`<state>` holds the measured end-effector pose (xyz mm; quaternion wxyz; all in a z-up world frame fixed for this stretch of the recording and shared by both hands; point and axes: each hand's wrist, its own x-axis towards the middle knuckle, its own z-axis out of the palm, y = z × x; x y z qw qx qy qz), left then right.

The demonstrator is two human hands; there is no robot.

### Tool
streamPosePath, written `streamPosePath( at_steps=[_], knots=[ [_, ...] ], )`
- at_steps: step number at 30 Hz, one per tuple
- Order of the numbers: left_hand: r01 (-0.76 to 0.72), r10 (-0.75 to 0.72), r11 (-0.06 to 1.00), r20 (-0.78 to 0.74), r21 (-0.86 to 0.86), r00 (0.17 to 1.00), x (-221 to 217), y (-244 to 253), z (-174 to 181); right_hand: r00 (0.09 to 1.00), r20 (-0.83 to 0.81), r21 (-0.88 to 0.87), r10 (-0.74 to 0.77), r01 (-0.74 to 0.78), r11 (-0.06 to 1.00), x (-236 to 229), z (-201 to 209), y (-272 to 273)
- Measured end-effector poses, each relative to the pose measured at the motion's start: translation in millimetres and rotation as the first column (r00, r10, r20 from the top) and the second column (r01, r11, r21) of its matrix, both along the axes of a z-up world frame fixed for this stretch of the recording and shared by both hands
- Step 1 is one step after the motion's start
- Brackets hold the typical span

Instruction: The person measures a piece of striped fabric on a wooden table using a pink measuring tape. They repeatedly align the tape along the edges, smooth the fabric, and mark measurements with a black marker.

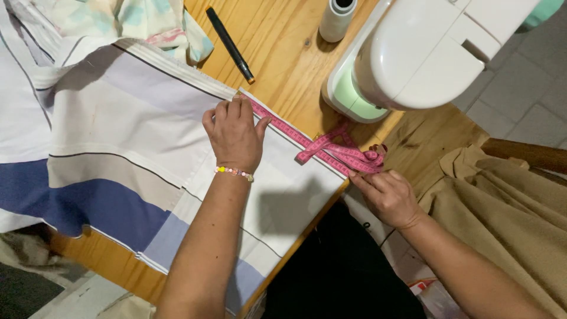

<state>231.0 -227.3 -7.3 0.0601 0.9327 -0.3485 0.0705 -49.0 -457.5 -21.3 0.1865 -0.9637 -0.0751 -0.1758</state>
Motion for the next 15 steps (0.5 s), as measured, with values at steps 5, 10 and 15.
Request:
streamPosePath(
  at_steps=[5,10,15],
  knots=[
    [0.015,-0.015,1.000,0.009,-0.023,1.000,3,6,-12,1.000,-0.004,-0.001,-0.025,0.025,1.000,0,2,3],
    [0.037,-0.033,0.997,0.065,-0.067,0.997,22,16,-53,1.000,0.021,-0.004,-0.016,0.016,1.000,6,3,3],
    [0.043,-0.029,0.985,0.089,-0.168,0.996,37,16,-67,1.000,-0.006,-0.033,-0.027,0.027,0.999,11,13,4]
  ],
)
